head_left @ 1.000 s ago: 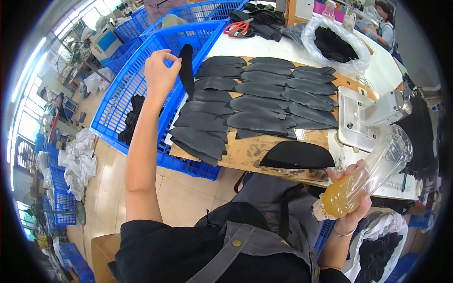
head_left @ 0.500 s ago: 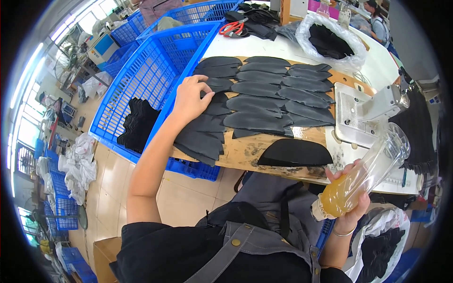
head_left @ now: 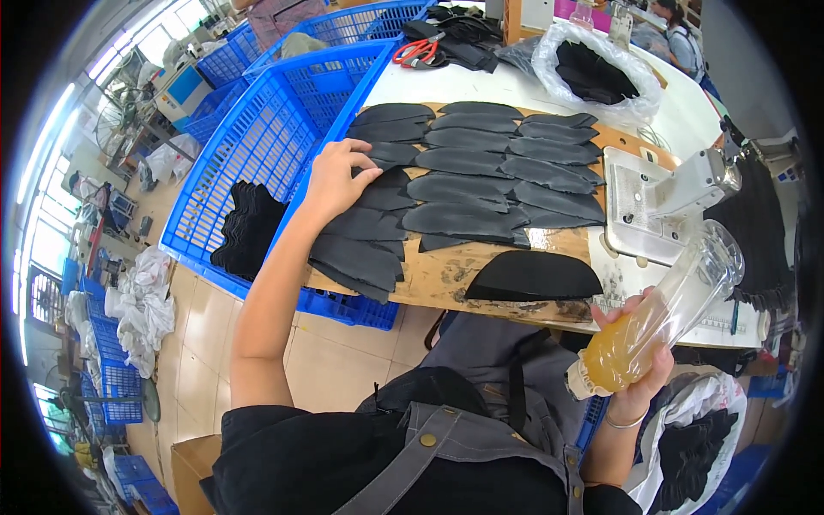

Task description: Applying industrial glue to shoe upper components at a workbench.

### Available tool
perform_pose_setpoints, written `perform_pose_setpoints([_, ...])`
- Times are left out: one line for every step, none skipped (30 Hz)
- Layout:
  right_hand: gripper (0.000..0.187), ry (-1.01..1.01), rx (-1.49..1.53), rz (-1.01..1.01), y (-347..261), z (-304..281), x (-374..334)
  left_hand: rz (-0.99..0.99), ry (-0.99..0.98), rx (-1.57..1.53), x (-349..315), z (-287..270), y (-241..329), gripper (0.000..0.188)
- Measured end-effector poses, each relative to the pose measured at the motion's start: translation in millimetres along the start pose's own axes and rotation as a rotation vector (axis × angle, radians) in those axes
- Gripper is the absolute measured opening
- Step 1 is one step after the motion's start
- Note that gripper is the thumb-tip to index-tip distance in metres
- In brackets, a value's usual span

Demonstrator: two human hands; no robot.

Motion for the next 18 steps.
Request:
perform_pose_setpoints([0.074, 0.008, 0.008, 0.001, -0.2, 0.4, -0.1, 0.000, -0.001, -0.001, 0.6, 0.7, 0.3, 0.017])
perform_pose_setpoints([0.074, 0.009, 0.007, 0.002, 0.0, 0.2, -0.5, -0.105, -0.018, -0.085, 1.4, 1.4, -0.2, 0.019])
perform_pose_setpoints([0.074, 0.006, 0.008, 0.006, 0.8, -0.1, -1.1, -0.211, -0.035, -0.169, 1.5, 1.8, -0.9, 0.020])
perform_pose_setpoints([0.074, 0.003, 0.010, 0.009, 1.4, -0.3, -1.2, -0.210, -0.034, -0.169, 1.6, 2.7, -2.4, 0.020])
perform_pose_setpoints([0.074, 0.002, 0.009, 0.008, 1.8, -1.1, -1.3, -0.212, -0.022, -0.098, 1.2, 4.2, -5.2, 0.025])
perform_pose_setpoints([0.072, -0.065, -0.013, 0.002, 1.9, -1.8, -1.4, -0.214, -0.010, -0.027, 0.8, 4.8, -7.2, 0.031])
perform_pose_setpoints([0.070, -0.128, -0.038, -0.005, 1.7, -2.6, -1.8, -0.211, -0.012, -0.030, 0.4, 4.0, -3.4, 0.031])
perform_pose_setpoints([0.070, -0.126, -0.041, -0.006, 1.3, -2.4, -2.2, -0.211, 0.015, 0.070, -1.7, 2.2, 0.3, 0.041])
perform_pose_setpoints([0.070, -0.117, -0.044, -0.008, 0.8, -1.6, -2.4, -0.211, 0.044, 0.171, -3.6, -0.3, 3.7, 0.052])
perform_pose_setpoints([0.071, -0.111, -0.046, -0.008, -0.3, -0.9, -2.4, -0.213, 0.044, 0.169, -5.7, -2.5, 4.8, 0.052])
perform_pose_setpoints([0.071, -0.113, -0.048, -0.007, -1.2, 0.0, -1.8, -0.164, 0.048, 0.200, -8.1, -4.9, 5.3, 0.062])
perform_pose_setpoints([0.072, -0.066, -0.029, -0.003, -1.8, 0.9, -0.8, -0.117, 0.053, 0.232, -11.3, -8.2, 6.3, 0.072])
perform_pose_setpoints([0.074, -0.015, -0.012, -0.003, -2.1, 0.8, 0.2, -0.117, 0.052, 0.229, -13.6, -10.8, 12.0, 0.072])
perform_pose_setpoints([0.074, -0.016, -0.016, -0.003, -1.9, 0.6, 1.0, -0.065, 0.165, 0.262, -16.8, -15.5, 21.5, 0.070])
perform_pose_setpoints([0.072, -0.075, -0.021, -0.018, -1.6, 0.1, 1.8, -0.013, 0.278, 0.294, -21.1, -21.3, 30.3, 0.069])
perform_pose_setpoints([0.071, -0.131, -0.026, -0.033, -2.5, -0.3, 1.2, -0.012, 0.276, 0.288, -25.2, -27.5, 38.0, 0.069])
perform_pose_setpoints([0.071, -0.124, -0.038, -0.035, -2.0, 1.4, 2.1, 0.036, 0.332, 0.187, -29.2, -32.0, 46.3, 0.064])
perform_pose_setpoints([0.071, -0.115, -0.043, -0.083, -0.7, 5.6, 5.6, 0.084, 0.386, 0.084, -35.5, -35.6, 55.5, 0.059])
Point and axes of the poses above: each hand's wrist, its own x-axis towards the middle knuckle, its own z-axis out of the palm, y = z × x, the point moved 1 cm from there along x, towards the middle knuckle, and after that the axes turned 13 degrees about -z, right-handed, at the moved point
